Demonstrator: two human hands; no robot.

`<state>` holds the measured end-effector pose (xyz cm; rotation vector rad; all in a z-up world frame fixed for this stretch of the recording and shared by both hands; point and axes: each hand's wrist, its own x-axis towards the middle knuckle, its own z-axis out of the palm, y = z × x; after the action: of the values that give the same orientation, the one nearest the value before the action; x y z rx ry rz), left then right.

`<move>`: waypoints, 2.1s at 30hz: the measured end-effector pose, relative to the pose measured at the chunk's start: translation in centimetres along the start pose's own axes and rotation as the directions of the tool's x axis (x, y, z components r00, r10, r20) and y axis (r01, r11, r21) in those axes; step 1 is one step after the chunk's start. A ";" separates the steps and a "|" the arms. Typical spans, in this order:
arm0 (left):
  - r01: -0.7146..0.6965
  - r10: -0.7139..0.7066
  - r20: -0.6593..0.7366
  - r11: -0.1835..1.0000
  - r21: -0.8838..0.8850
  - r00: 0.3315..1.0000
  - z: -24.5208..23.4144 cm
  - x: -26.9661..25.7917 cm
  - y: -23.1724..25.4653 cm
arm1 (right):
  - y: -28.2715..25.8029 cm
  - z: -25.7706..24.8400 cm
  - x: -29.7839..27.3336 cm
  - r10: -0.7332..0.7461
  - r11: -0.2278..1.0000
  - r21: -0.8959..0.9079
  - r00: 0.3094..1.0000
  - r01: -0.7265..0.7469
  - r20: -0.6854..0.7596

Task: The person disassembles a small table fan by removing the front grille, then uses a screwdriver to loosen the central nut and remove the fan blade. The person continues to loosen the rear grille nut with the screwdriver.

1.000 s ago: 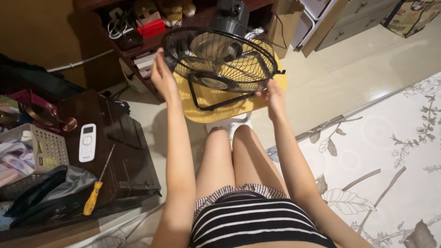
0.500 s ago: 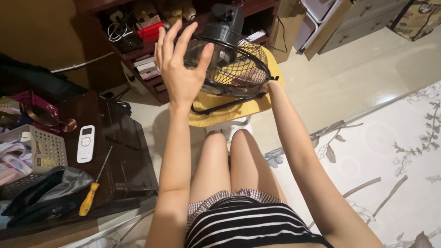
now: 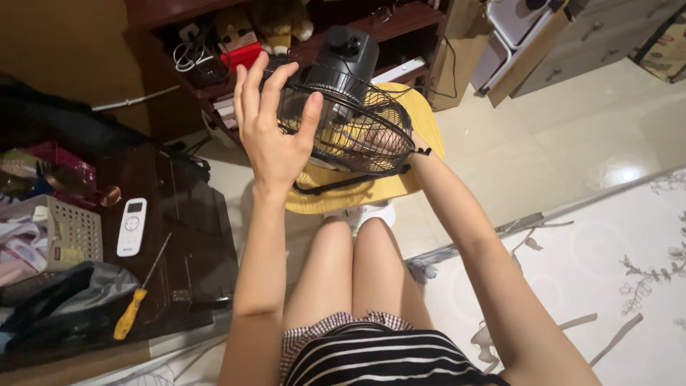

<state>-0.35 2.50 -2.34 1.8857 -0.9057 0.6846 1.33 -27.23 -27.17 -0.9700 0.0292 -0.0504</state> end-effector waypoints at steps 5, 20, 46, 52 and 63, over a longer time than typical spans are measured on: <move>0.009 -0.009 -0.017 1.000 0.026 1.000 0.3 -0.2 0.2 | 0.8 0.7 0.5 0.013 1.000 0.028 0.999 -0.014 0.036; 0.112 -0.109 -0.136 0.994 0.013 0.985 2.3 -0.1 0.7 | 1.3 2.0 0.4 0.028 0.998 0.057 0.996 -0.033 0.083; 0.186 -0.181 -0.164 0.982 0.019 0.970 2.6 0.2 1.4 | -0.3 2.8 2.3 0.042 0.997 0.054 0.991 -0.049 0.125; 0.241 -0.235 -0.146 0.970 0.025 0.961 2.4 0.7 1.7 | -0.2 2.1 1.6 0.069 0.996 0.043 0.990 -0.074 0.119; 0.268 -0.262 -0.119 0.963 0.031 0.958 2.1 1.4 1.4 | -0.4 0.8 0.9 0.122 0.992 0.008 0.985 -0.124 0.125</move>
<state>-0.49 -0.30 -1.51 1.9428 -0.5547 0.6459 2.28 -26.88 -26.41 -0.9523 -0.0265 0.1233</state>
